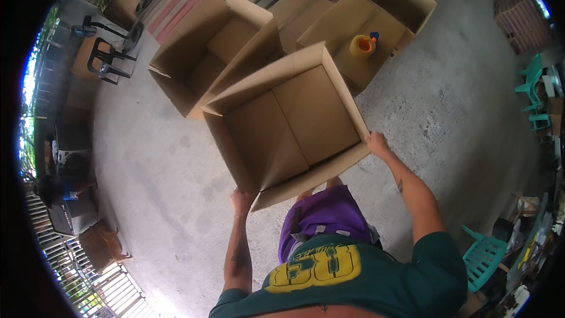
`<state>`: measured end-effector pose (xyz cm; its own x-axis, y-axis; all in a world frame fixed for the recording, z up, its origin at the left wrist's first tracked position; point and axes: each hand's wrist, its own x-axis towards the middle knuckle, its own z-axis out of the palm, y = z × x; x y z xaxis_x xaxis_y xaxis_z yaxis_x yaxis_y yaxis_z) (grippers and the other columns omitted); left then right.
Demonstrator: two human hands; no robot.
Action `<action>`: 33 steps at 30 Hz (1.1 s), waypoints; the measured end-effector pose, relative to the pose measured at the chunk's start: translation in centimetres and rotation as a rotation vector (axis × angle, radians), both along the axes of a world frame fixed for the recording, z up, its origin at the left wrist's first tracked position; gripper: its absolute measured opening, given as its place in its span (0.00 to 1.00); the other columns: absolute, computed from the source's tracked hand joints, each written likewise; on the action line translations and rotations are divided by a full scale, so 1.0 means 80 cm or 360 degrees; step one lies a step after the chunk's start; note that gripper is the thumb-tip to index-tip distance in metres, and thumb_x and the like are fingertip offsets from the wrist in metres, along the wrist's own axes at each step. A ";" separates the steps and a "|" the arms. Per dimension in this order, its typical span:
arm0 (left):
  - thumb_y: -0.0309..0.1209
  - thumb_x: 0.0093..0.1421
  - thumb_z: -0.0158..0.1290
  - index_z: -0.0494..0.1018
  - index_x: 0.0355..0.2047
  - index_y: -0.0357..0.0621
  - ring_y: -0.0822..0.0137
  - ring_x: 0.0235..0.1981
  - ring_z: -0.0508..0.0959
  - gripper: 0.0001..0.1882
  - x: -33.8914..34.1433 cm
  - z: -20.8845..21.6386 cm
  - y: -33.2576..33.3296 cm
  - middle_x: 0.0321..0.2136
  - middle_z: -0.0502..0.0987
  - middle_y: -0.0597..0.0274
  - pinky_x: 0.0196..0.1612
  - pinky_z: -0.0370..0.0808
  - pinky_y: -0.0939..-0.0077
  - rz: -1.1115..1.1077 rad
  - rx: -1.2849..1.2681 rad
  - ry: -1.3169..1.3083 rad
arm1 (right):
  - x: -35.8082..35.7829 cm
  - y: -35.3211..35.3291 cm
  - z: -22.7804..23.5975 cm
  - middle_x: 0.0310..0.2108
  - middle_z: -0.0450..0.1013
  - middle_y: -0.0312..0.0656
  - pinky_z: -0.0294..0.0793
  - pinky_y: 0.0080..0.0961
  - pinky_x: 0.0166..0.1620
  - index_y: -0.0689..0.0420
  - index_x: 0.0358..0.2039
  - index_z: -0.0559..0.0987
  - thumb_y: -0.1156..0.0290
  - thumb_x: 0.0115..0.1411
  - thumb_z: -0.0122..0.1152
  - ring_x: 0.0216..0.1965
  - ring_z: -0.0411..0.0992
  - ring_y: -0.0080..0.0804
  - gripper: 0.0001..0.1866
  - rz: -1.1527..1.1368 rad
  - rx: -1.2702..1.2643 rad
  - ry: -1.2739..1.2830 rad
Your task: The person assembles a cardboard box, folds the flaps, and applies adhesive tape to the seams using a tape dispenser.
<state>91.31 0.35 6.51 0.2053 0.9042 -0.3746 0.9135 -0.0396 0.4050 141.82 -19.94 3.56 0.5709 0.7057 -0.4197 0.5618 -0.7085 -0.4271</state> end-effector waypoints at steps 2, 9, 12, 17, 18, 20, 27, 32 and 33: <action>0.34 0.55 0.48 0.71 0.45 0.37 0.37 0.36 0.76 0.19 0.023 0.004 -0.008 0.31 0.76 0.35 0.41 0.71 0.47 0.0072 -0.0080 0.0062 | -0.002 0.002 0.012 0.38 0.72 0.66 0.70 0.46 0.47 0.69 0.41 0.75 0.58 0.59 0.53 0.43 0.71 0.62 0.23 0.0024 -0.0125 0.0068; 0.45 0.60 0.53 0.52 0.64 0.38 0.50 0.61 0.63 0.38 0.084 0.009 0.072 0.59 0.62 0.42 0.59 0.63 0.62 0.0211 -0.0129 -0.0960 | 0.018 0.130 0.008 0.58 0.62 0.55 0.54 0.36 0.63 0.59 0.59 0.62 0.47 0.65 0.42 0.60 0.60 0.50 0.32 -0.0379 0.0717 0.1261; 0.46 0.63 0.50 0.50 0.65 0.42 0.54 0.65 0.56 0.38 0.122 -0.033 0.082 0.62 0.59 0.44 0.64 0.56 0.63 0.0065 -0.0410 -0.1036 | -0.081 0.183 -0.013 0.66 0.49 0.50 0.47 0.44 0.66 0.52 0.65 0.56 0.47 0.65 0.41 0.65 0.51 0.52 0.33 0.0414 0.0064 0.1169; 0.39 0.60 0.50 0.47 0.67 0.56 0.51 0.67 0.49 0.37 0.195 -0.110 0.079 0.68 0.45 0.53 0.61 0.52 0.37 -0.0785 -0.0284 0.0336 | -0.157 0.206 -0.043 0.69 0.38 0.51 0.46 0.61 0.63 0.46 0.67 0.52 0.58 0.65 0.46 0.67 0.37 0.63 0.31 0.0966 -0.0310 0.0022; 0.38 0.59 0.52 0.48 0.67 0.56 0.50 0.66 0.51 0.38 0.180 -0.129 0.076 0.67 0.46 0.53 0.60 0.53 0.34 -0.0928 -0.0117 0.0505 | -0.163 0.203 -0.053 0.69 0.38 0.50 0.46 0.59 0.64 0.46 0.67 0.52 0.59 0.65 0.47 0.67 0.37 0.62 0.32 0.1050 -0.0252 0.0009; 0.30 0.57 0.52 0.48 0.66 0.57 0.49 0.65 0.52 0.39 0.185 -0.124 0.069 0.67 0.47 0.54 0.60 0.54 0.34 -0.1001 -0.0014 0.0355 | -0.140 0.175 -0.081 0.69 0.38 0.48 0.46 0.57 0.65 0.46 0.67 0.51 0.63 0.63 0.49 0.68 0.35 0.60 0.33 0.1121 -0.0191 -0.0046; 0.32 0.58 0.49 0.50 0.66 0.60 0.50 0.68 0.47 0.36 0.038 -0.135 0.058 0.68 0.44 0.55 0.62 0.52 0.39 -0.1620 0.0030 -0.0085 | 0.009 0.099 -0.121 0.70 0.40 0.37 0.56 0.55 0.63 0.42 0.65 0.56 0.73 0.56 0.52 0.68 0.46 0.38 0.36 0.1853 -0.0022 0.0332; 0.28 0.59 0.45 0.54 0.65 0.66 0.55 0.69 0.44 0.33 -0.016 -0.098 0.046 0.68 0.44 0.61 0.65 0.49 0.42 -0.1787 -0.0381 0.0217 | 0.064 0.086 -0.073 0.70 0.41 0.31 0.54 0.50 0.65 0.36 0.65 0.57 0.75 0.53 0.55 0.69 0.43 0.35 0.39 0.2267 -0.0500 0.0005; 0.29 0.59 0.47 0.55 0.64 0.67 0.56 0.69 0.43 0.33 -0.016 -0.095 0.046 0.68 0.44 0.62 0.65 0.49 0.42 -0.1795 -0.0378 0.0275 | 0.059 0.096 -0.054 0.70 0.41 0.31 0.54 0.50 0.64 0.37 0.65 0.56 0.74 0.54 0.54 0.69 0.43 0.34 0.38 0.2351 -0.0562 -0.0037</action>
<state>90.06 4.01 -1.12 0.7778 0.1448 -0.6115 0.4523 -0.8045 0.3848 146.55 -12.26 -0.78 -0.5277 0.5015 -0.6856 0.8416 0.4177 -0.3423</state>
